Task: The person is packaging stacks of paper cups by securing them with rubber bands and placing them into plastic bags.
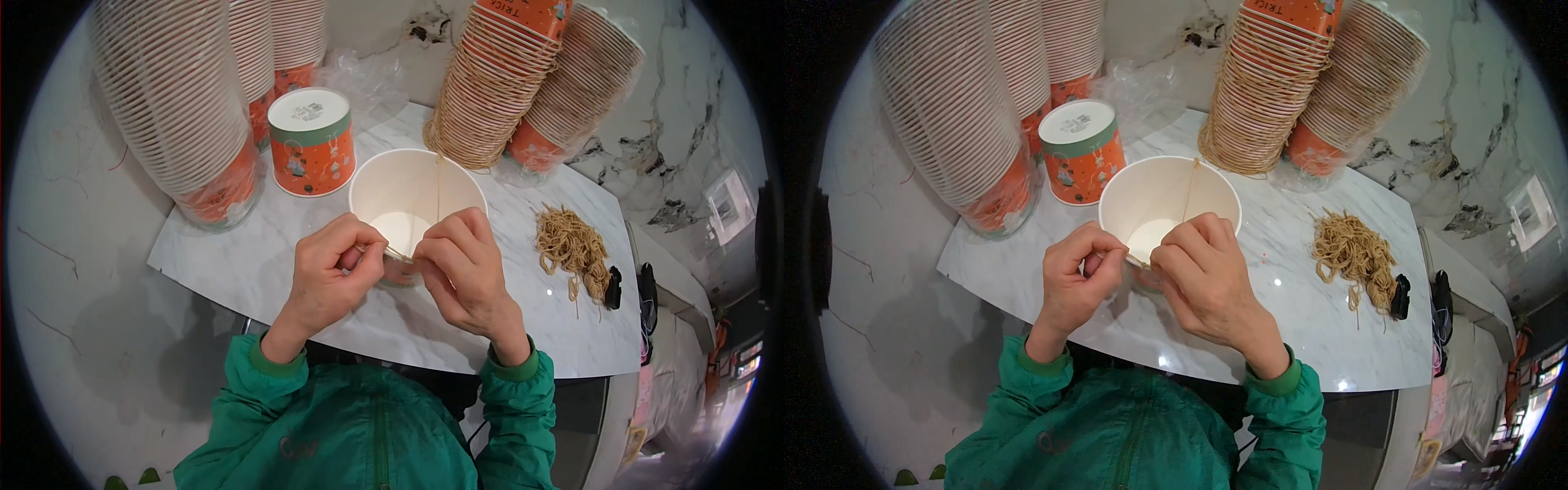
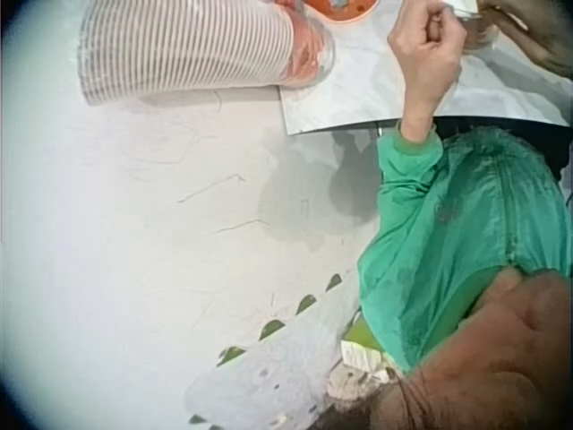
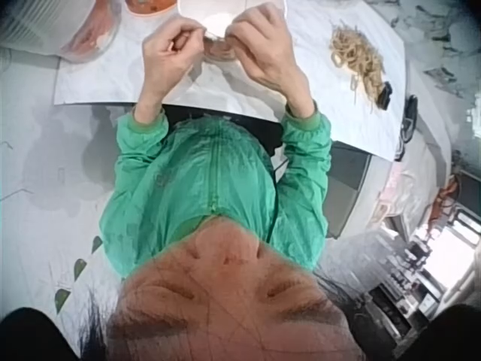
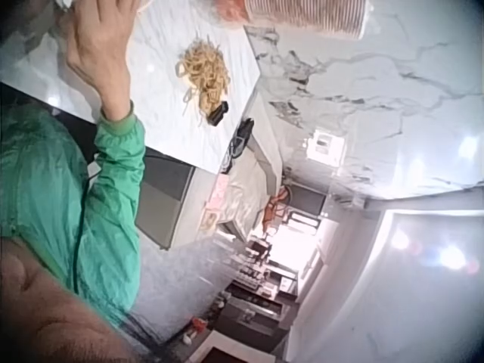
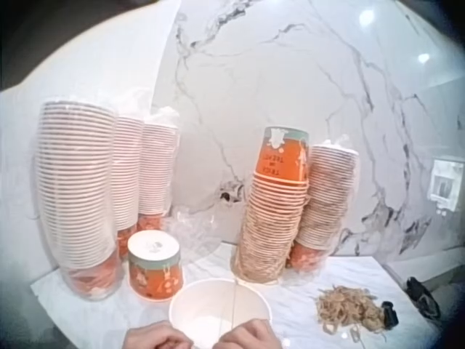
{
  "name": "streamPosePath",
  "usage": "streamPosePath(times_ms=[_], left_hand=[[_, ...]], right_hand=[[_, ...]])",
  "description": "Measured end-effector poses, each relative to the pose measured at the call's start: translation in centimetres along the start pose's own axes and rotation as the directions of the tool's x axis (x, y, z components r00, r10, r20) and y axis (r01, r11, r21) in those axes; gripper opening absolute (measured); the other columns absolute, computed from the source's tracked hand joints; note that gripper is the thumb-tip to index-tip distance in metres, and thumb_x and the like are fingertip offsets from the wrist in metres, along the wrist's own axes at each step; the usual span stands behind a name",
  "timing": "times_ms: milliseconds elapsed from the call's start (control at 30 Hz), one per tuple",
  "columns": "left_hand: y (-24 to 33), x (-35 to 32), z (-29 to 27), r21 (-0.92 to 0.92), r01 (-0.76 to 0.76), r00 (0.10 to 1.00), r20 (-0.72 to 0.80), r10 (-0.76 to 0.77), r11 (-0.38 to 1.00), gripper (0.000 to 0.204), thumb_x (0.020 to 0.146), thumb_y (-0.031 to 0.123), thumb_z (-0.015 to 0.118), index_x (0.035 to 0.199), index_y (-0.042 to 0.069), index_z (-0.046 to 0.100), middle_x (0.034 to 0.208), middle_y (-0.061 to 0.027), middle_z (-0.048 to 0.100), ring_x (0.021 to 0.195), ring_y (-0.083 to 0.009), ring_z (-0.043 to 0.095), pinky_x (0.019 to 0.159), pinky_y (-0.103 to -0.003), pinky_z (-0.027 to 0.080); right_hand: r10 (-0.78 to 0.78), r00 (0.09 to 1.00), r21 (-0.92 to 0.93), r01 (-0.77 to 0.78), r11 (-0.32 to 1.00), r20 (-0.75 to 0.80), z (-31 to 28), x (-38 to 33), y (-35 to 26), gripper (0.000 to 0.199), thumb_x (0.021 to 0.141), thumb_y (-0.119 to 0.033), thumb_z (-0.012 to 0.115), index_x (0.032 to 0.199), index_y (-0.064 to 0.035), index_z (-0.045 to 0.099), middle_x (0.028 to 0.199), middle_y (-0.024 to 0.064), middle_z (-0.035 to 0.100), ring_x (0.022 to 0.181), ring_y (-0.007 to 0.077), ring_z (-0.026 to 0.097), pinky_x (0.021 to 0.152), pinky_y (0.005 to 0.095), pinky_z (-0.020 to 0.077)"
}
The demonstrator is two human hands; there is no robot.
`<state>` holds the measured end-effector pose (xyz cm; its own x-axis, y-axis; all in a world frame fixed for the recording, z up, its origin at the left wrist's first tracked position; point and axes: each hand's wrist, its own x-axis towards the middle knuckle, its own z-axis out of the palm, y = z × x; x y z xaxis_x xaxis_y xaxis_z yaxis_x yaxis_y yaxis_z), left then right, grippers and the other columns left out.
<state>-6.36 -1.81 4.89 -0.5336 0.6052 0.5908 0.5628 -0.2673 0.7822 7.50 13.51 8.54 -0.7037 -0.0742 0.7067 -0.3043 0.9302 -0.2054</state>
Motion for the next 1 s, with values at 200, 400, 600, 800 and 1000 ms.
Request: streamPosePath(times_ms=[200,400,600,800,1000], left_hand=[[-0.6,-0.5,0.6,-0.044,0.065,0.995,-0.066,-0.068,0.997,0.008,0.085,-0.006,0.067,0.084,0.001,0.063,0.064,0.0032,0.044,0.057,-0.0039,0.036,0.052,-0.024,0.033],[-0.7,-0.5,0.7,-0.005,0.032,0.996,-0.082,-0.032,0.999,0.008,0.084,-0.006,0.067,0.085,0.001,0.064,0.066,0.0015,0.047,0.057,-0.0060,0.039,0.053,-0.024,0.036],[0.8,0.2,-0.6,0.114,-0.201,0.980,0.027,0.200,0.973,0.025,0.075,-0.005,0.071,0.099,0.003,0.069,0.098,-0.0070,0.061,0.071,-0.0144,0.055,0.061,-0.027,0.045],[2.5,-0.1,-0.2,0.270,-0.360,0.932,0.061,0.358,0.893,0.041,0.067,-0.003,0.074,0.108,0.004,0.069,0.113,-0.0118,0.060,0.087,-0.0237,0.058,0.069,-0.033,0.050],[1.8,-0.4,2.7,0.466,-0.443,0.882,0.071,0.466,0.766,0.033,0.069,0.009,0.082,0.100,0.007,0.072,0.105,-0.0045,0.063,0.092,-0.0253,0.057,0.082,-0.039,0.039]], right_hand=[[-0.014,0.999,0.053,0.016,0.998,-0.033,0.6,-0.3,0.5,0.030,0.067,0.007,0.070,0.094,-0.0019,0.063,0.092,0.0106,0.060,0.083,0.0328,0.051,0.073,0.0395,0.0443],[-0.027,0.999,0.036,0.028,0.999,-0.046,0.5,-0.5,0.6,0.029,0.069,0.005,0.073,0.095,-0.0021,0.062,0.091,0.0106,0.058,0.083,0.0320,0.052,0.071,0.0391,0.0455],[0.116,0.993,0.156,-0.120,0.981,0.031,-1.1,-1.0,0.6,0.042,0.075,0.008,0.069,0.115,-0.0018,0.059,0.090,0.0109,0.057,0.085,0.0292,0.054,0.070,0.0389,0.0476],[0.181,0.983,0.271,-0.176,0.947,0.005,-1.1,-1.3,0.7,0.051,0.078,0.013,0.064,0.126,-0.0021,0.056,0.091,0.0089,0.060,0.087,0.0240,0.058,0.075,0.0350,0.0485],[0.156,0.985,0.283,-0.129,0.950,-0.075,-1.2,-1.1,-0.4,0.052,0.076,0.015,0.066,0.124,-0.0037,0.059,0.093,0.0090,0.065,0.088,0.0262,0.060,0.077,0.0366,0.0535]])
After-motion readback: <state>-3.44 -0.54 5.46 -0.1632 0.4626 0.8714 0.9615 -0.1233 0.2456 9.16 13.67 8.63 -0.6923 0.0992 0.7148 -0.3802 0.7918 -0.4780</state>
